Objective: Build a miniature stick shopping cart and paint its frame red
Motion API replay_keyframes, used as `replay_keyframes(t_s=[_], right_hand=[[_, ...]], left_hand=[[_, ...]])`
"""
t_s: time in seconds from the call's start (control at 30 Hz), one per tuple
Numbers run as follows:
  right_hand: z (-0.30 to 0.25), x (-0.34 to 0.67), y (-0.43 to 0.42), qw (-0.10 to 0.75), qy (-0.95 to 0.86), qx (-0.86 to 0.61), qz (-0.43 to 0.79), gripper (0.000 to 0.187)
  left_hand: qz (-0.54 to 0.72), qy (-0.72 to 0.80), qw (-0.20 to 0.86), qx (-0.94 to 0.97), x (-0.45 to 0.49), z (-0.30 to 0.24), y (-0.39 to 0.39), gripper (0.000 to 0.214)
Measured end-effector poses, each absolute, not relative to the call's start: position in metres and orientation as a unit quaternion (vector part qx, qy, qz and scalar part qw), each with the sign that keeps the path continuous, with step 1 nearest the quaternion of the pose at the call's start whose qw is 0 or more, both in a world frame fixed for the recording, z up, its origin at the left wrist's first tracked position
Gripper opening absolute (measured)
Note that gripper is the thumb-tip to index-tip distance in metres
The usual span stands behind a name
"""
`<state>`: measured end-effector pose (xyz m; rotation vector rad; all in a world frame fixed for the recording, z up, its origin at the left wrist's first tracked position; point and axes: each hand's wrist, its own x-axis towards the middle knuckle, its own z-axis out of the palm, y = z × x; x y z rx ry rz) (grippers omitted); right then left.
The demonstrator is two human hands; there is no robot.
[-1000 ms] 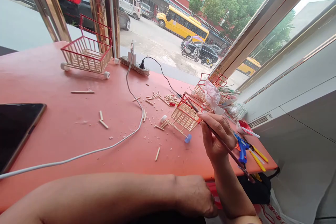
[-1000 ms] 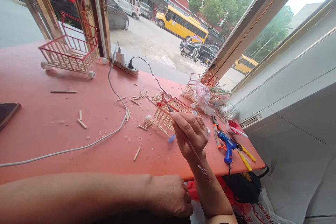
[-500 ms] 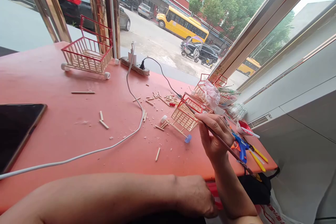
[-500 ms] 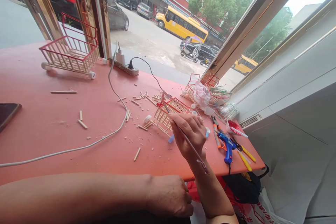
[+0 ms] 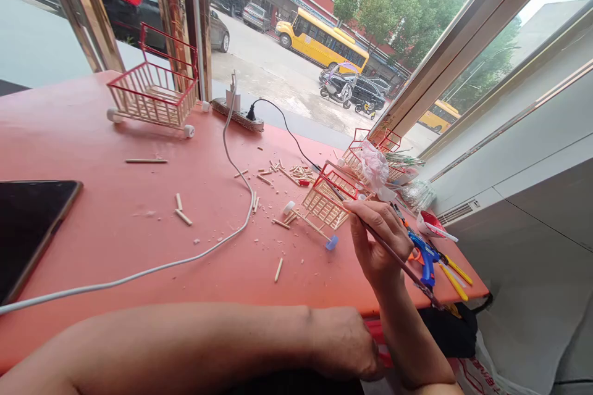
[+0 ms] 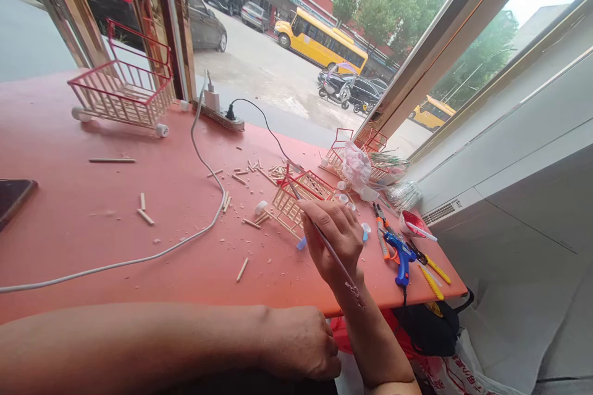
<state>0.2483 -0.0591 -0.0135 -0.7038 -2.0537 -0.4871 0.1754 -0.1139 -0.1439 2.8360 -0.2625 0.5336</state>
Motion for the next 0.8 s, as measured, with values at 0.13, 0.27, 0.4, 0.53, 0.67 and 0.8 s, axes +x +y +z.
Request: replay_keyframes(t_s=[0.13, 0.27, 0.4, 0.53, 0.67, 0.8], right_hand=[[-0.016, 0.248, -0.056, 0.439, -0.826, -0.290, -0.203, 0.025], [-0.014, 0.251, -0.059, 0.447, -0.821, -0.294, -0.199, 0.027], [-0.013, 0.246, -0.060, 0.463, -0.821, -0.277, -0.189, 0.026], [-0.012, 0.242, -0.057, 0.482, -0.811, -0.265, -0.198, 0.026], [-0.009, 0.246, -0.058, 0.503, -0.793, -0.272, -0.211, 0.024], [-0.010, 0.250, -0.065, 0.513, -0.778, -0.283, -0.226, 0.023]], left_hand=[[0.182, -0.086, 0.121, 0.972, 0.175, -0.143, -0.114, 0.013], [0.212, -0.095, 0.120, 0.965, 0.176, -0.148, -0.114, 0.015], [0.231, -0.095, 0.114, 0.961, 0.177, -0.152, -0.114, 0.015], [0.238, -0.095, 0.112, 0.960, 0.177, -0.153, -0.115, 0.016], [0.236, -0.084, 0.106, 0.962, 0.175, -0.151, -0.116, 0.017], [0.213, -0.077, 0.100, 0.969, 0.173, -0.147, -0.117, 0.018]])
